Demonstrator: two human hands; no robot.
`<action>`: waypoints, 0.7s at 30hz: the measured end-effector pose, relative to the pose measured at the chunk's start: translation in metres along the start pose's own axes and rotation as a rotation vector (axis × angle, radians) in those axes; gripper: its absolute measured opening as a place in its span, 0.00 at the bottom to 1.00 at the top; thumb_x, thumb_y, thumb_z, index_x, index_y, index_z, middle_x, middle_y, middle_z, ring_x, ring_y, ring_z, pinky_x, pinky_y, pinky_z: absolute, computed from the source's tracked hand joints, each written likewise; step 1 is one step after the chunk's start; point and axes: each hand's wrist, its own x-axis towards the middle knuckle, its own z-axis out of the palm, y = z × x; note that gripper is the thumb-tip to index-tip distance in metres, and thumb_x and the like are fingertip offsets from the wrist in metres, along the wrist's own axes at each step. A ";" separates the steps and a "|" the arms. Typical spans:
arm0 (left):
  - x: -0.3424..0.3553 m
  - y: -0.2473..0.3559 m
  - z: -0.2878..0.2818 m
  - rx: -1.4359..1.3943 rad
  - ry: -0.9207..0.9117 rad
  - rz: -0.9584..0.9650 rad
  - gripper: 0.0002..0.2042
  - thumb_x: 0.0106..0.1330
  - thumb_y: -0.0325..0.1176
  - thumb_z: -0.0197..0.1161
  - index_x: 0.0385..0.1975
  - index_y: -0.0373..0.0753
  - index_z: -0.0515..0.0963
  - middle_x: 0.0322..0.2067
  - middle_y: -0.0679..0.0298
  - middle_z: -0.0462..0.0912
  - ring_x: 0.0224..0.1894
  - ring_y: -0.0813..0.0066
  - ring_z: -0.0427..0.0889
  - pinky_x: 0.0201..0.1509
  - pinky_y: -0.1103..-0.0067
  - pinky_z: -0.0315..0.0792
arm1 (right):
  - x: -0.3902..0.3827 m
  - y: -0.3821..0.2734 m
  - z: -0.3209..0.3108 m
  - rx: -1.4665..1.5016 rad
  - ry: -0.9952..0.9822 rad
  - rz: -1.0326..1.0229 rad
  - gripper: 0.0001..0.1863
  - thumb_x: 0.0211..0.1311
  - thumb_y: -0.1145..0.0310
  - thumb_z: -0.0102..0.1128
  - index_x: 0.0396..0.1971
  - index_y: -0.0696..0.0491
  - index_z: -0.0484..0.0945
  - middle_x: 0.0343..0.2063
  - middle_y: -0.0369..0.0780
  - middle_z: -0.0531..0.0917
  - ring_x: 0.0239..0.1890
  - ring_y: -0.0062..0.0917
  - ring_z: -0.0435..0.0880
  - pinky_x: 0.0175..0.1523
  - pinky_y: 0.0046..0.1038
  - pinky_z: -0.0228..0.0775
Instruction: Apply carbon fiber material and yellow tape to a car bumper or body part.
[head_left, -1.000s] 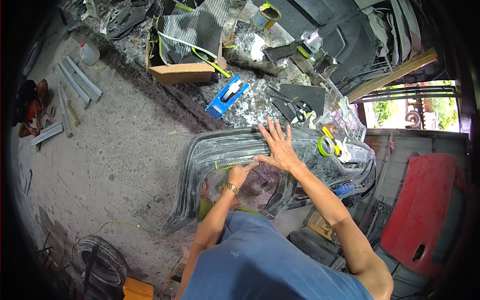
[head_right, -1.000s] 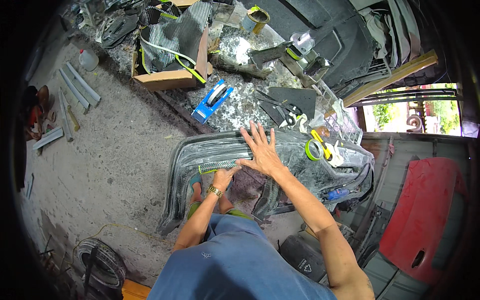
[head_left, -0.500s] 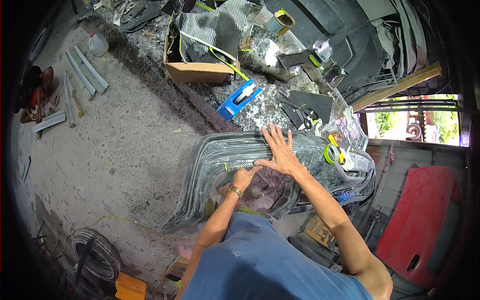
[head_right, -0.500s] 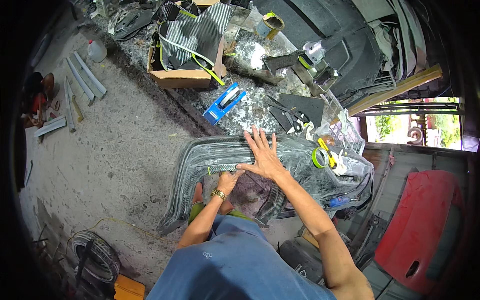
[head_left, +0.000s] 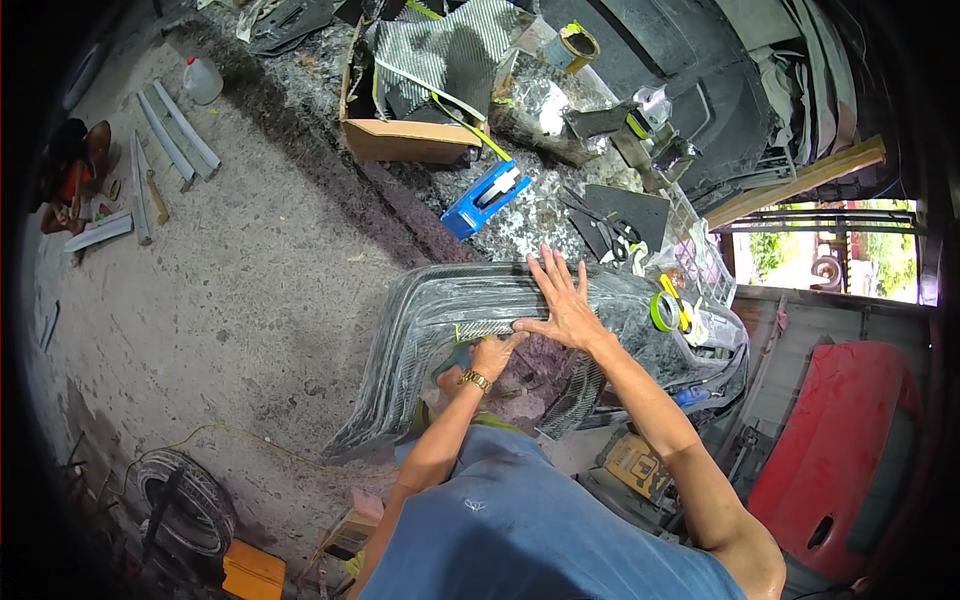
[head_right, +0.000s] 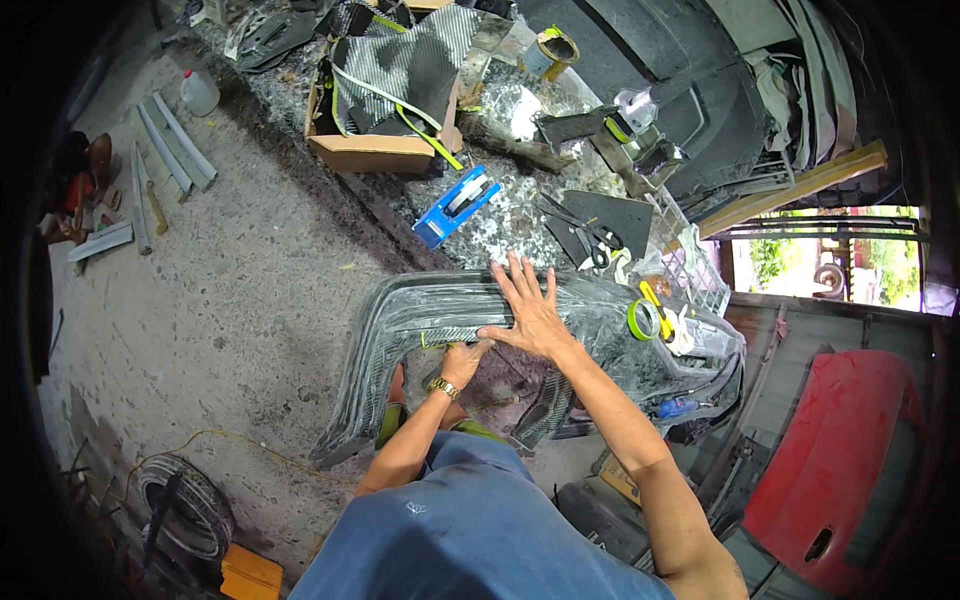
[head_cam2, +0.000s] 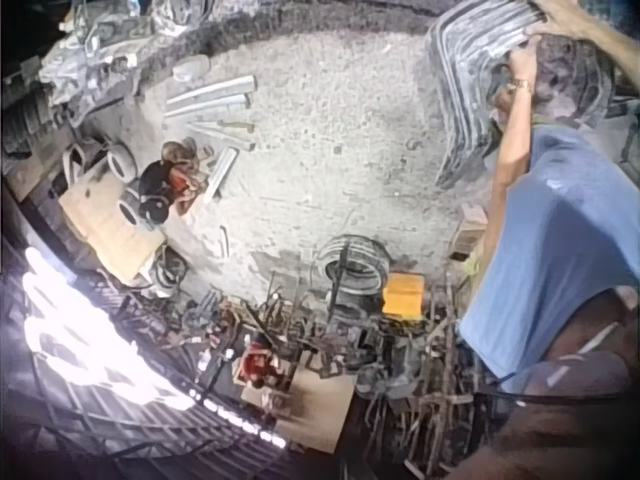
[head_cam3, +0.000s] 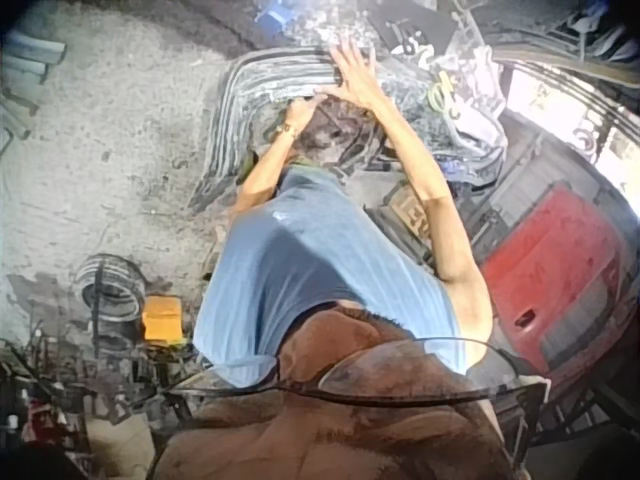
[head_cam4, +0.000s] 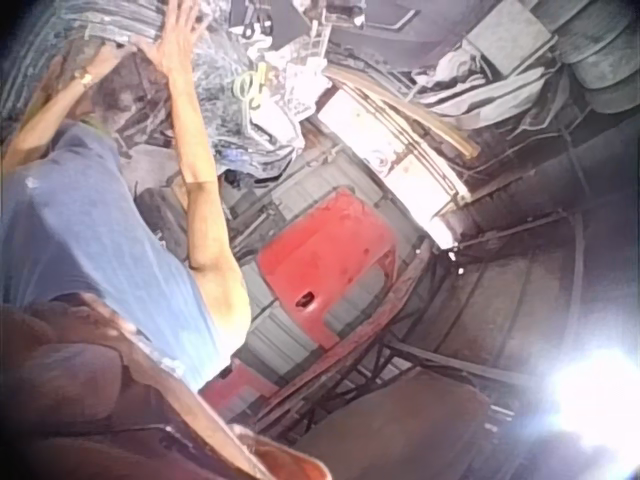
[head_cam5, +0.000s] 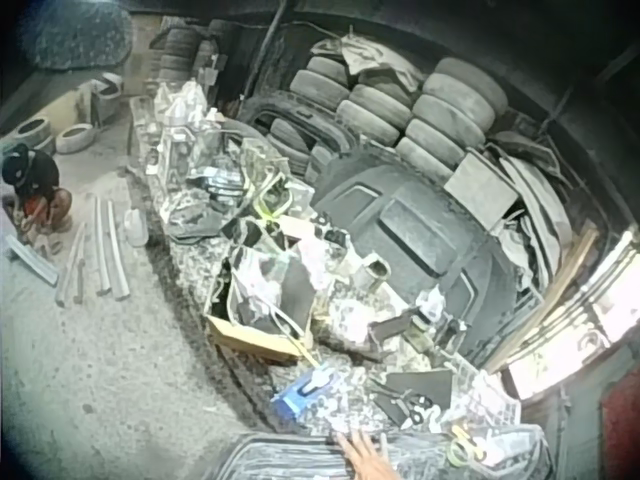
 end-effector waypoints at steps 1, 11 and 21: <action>0.001 -0.001 0.001 0.070 -0.009 -0.040 0.28 0.57 0.52 0.65 0.48 0.34 0.73 0.43 0.54 0.80 0.43 0.59 0.78 0.48 0.69 0.69 | 0.000 -0.001 0.000 0.009 0.001 0.001 0.58 0.42 0.31 0.59 0.69 0.44 0.44 0.69 0.47 0.42 0.71 0.46 0.40 0.67 0.58 0.24; 0.003 -0.007 0.008 -0.064 0.121 0.159 0.29 0.55 0.57 0.64 0.41 0.33 0.77 0.37 0.52 0.82 0.37 0.56 0.80 0.42 0.67 0.70 | 0.009 -0.016 0.000 -0.067 0.006 -0.044 0.57 0.43 0.30 0.57 0.69 0.44 0.45 0.69 0.47 0.44 0.71 0.45 0.42 0.68 0.57 0.25; 0.006 -0.013 0.006 -0.138 0.079 0.121 0.28 0.55 0.50 0.67 0.46 0.32 0.74 0.41 0.55 0.80 0.42 0.62 0.78 0.46 0.71 0.70 | 0.009 -0.017 0.002 -0.006 -0.032 -0.044 0.57 0.44 0.29 0.55 0.69 0.45 0.45 0.69 0.47 0.43 0.71 0.45 0.40 0.68 0.56 0.22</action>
